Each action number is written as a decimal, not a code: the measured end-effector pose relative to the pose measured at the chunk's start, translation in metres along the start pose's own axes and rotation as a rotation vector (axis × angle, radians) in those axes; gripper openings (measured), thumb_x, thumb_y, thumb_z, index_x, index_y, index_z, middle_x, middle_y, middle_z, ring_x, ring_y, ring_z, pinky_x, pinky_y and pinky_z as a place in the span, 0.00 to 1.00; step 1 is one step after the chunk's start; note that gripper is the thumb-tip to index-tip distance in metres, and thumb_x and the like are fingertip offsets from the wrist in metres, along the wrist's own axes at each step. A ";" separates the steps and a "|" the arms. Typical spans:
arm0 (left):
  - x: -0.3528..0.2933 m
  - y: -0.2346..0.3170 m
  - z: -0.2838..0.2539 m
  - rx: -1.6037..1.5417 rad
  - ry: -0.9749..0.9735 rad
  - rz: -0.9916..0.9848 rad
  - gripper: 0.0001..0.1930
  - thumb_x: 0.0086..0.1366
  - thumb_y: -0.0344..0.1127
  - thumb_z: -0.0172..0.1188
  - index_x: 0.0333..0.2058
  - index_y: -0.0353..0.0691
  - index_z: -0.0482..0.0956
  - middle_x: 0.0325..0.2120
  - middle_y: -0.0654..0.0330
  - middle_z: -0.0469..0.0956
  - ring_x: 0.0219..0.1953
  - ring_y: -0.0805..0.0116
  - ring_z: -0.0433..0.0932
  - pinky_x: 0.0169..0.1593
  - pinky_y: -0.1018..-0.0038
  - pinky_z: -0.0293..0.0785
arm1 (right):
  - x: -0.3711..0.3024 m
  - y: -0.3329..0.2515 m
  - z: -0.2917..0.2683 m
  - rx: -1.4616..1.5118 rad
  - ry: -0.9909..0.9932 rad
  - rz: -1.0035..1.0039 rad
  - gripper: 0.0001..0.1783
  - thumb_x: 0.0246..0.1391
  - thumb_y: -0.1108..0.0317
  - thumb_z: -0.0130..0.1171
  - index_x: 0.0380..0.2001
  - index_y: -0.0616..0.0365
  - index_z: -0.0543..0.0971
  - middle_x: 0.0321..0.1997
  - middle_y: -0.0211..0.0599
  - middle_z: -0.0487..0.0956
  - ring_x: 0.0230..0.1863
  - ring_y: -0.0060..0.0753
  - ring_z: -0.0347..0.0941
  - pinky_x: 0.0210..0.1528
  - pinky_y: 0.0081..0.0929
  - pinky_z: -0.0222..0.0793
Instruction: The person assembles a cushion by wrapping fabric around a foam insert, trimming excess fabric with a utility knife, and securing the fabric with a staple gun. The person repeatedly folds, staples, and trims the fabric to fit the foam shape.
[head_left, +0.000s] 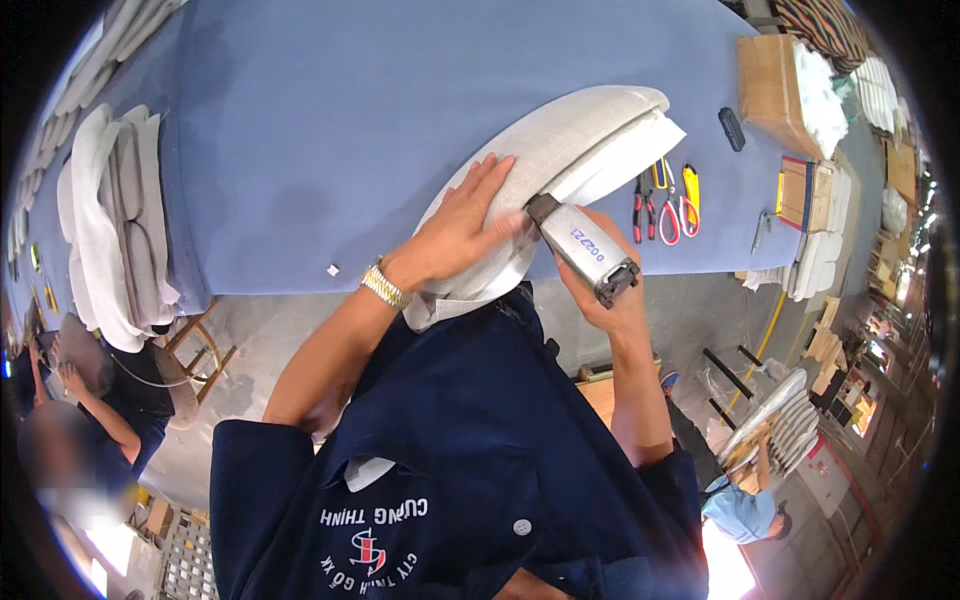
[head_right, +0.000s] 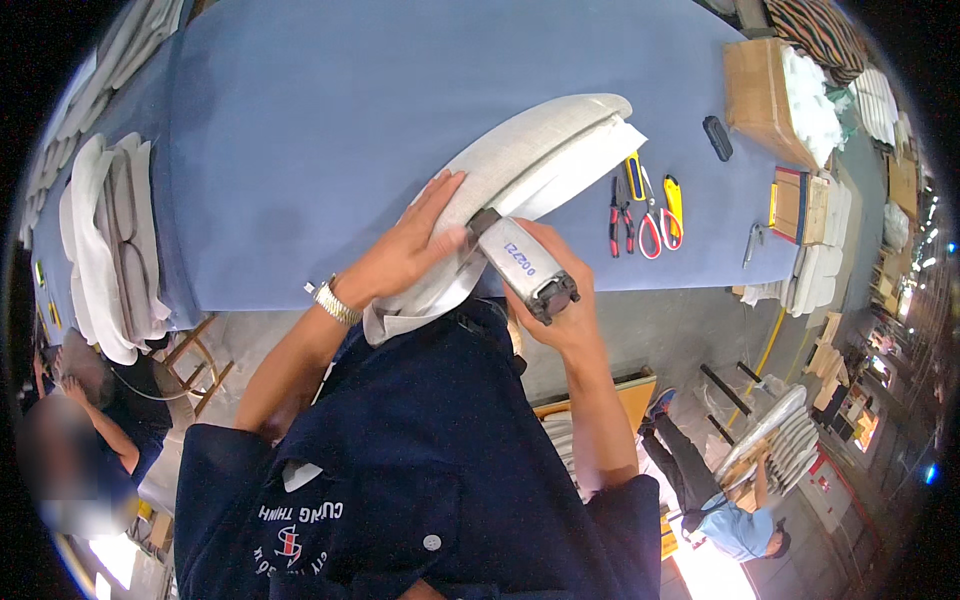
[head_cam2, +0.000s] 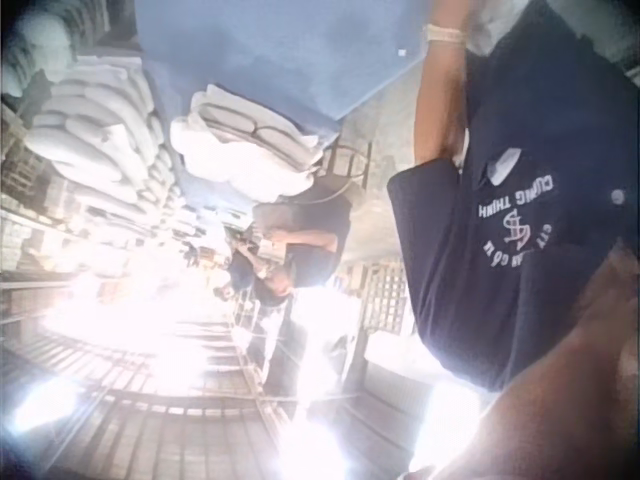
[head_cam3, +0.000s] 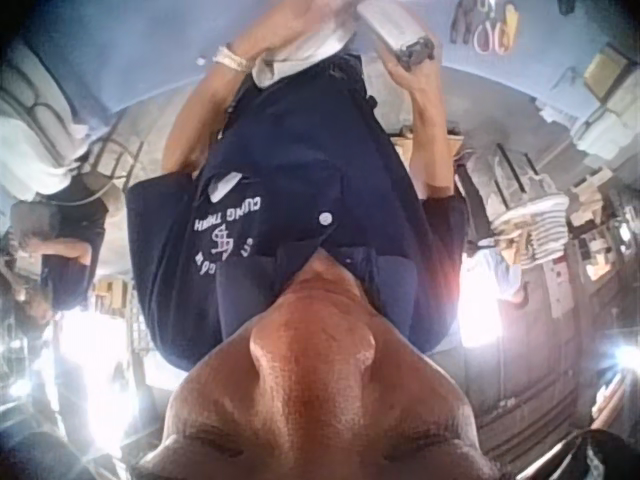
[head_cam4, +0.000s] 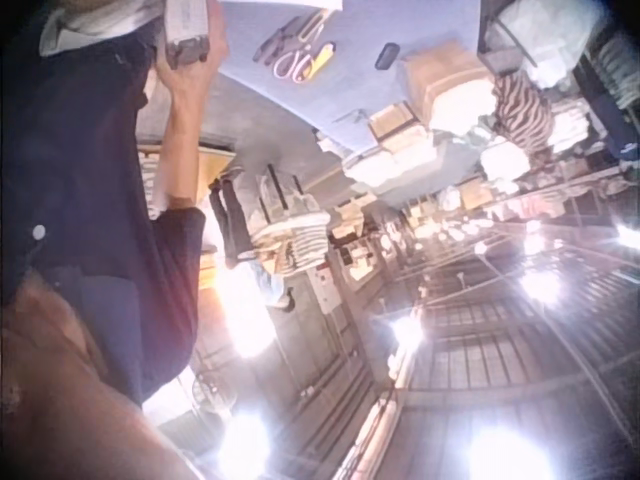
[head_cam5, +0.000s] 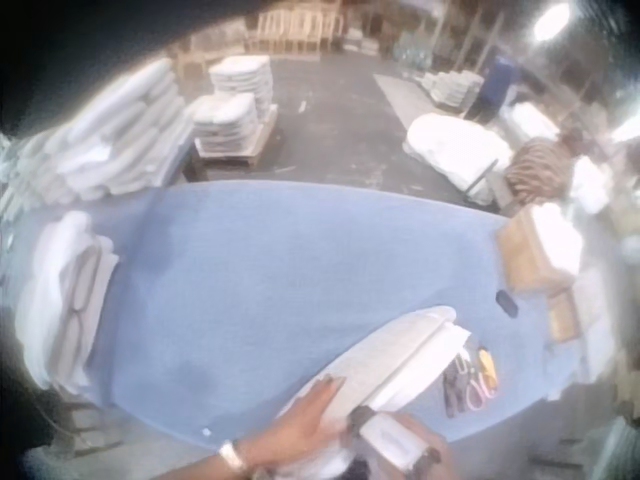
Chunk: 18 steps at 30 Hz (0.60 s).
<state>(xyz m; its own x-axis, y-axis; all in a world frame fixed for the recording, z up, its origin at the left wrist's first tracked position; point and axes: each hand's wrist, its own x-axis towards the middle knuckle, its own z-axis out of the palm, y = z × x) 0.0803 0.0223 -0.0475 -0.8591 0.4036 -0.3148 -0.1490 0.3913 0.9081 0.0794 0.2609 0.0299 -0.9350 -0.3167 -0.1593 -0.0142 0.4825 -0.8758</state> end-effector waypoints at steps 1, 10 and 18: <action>-0.007 0.011 0.003 0.075 0.034 -0.015 0.43 0.75 0.58 0.52 0.77 0.39 0.48 0.77 0.40 0.48 0.79 0.43 0.43 0.79 0.55 0.45 | -0.001 0.003 0.000 0.014 0.000 -0.005 0.30 0.47 0.77 0.69 0.57 0.63 0.79 0.52 0.46 0.84 0.52 0.35 0.83 0.55 0.28 0.74; -0.010 0.038 0.013 0.317 0.162 -0.121 0.45 0.69 0.45 0.64 0.74 0.33 0.50 0.71 0.32 0.58 0.74 0.37 0.57 0.72 0.52 0.64 | -0.014 0.009 0.015 0.021 0.083 -0.063 0.29 0.53 0.76 0.68 0.60 0.68 0.77 0.54 0.47 0.84 0.53 0.31 0.81 0.57 0.28 0.74; -0.010 0.038 0.020 0.330 0.180 -0.126 0.45 0.68 0.43 0.64 0.74 0.30 0.50 0.71 0.33 0.58 0.74 0.38 0.58 0.72 0.53 0.63 | -0.013 0.015 -0.001 0.028 -0.045 -0.013 0.30 0.53 0.76 0.68 0.61 0.67 0.77 0.52 0.46 0.84 0.50 0.27 0.81 0.52 0.24 0.75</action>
<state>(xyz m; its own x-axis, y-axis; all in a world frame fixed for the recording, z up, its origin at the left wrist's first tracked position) 0.0932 0.0494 -0.0155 -0.9206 0.1950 -0.3383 -0.1190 0.6850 0.7187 0.0909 0.2735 0.0192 -0.9181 -0.3594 -0.1671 -0.0159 0.4548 -0.8905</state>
